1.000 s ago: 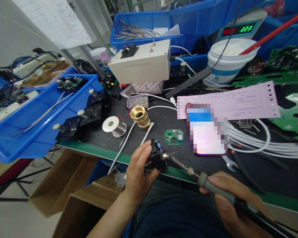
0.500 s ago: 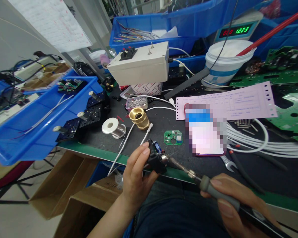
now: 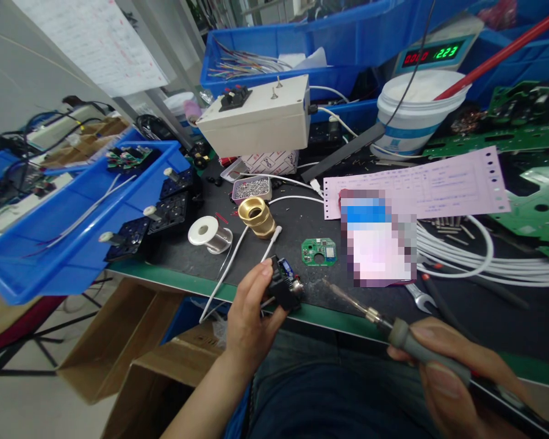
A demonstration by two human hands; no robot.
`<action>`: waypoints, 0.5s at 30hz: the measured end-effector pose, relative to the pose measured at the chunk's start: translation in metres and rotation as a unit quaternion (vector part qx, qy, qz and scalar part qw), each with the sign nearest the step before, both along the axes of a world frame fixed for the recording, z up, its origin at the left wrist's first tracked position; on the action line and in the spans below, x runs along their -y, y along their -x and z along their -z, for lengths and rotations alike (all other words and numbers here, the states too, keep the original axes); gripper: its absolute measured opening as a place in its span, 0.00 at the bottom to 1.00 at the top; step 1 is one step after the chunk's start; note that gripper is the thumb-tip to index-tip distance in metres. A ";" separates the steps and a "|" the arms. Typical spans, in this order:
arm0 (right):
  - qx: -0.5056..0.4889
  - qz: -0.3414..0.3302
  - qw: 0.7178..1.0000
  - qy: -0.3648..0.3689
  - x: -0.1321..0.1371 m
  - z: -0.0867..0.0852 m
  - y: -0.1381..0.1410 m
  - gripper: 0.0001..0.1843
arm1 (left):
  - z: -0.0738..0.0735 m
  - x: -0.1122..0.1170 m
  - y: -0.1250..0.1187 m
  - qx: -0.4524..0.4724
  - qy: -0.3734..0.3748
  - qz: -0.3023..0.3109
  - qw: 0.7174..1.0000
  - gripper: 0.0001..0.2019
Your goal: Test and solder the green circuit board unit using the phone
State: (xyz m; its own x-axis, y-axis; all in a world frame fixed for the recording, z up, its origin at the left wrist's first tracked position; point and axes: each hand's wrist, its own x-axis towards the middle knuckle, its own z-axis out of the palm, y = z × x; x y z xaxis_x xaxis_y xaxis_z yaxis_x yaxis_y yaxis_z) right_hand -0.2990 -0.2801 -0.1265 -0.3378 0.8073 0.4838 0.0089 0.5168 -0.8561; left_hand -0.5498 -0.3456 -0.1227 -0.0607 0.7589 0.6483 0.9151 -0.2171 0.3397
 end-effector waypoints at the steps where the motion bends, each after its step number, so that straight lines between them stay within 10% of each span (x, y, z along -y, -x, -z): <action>1: -0.007 -0.009 1.000 -0.003 0.001 -0.001 0.000 0.13 | -0.001 0.000 0.000 -0.004 -0.003 0.000 1.000 0.30; 10: -0.031 -0.033 0.999 0.004 0.004 -0.003 0.012 0.13 | 0.007 0.004 0.001 -0.101 -0.051 -0.008 0.994 0.35; 15: -0.021 -0.029 0.999 -0.009 0.001 0.000 0.016 0.13 | -0.002 0.011 0.000 -0.086 0.048 -0.021 0.995 0.25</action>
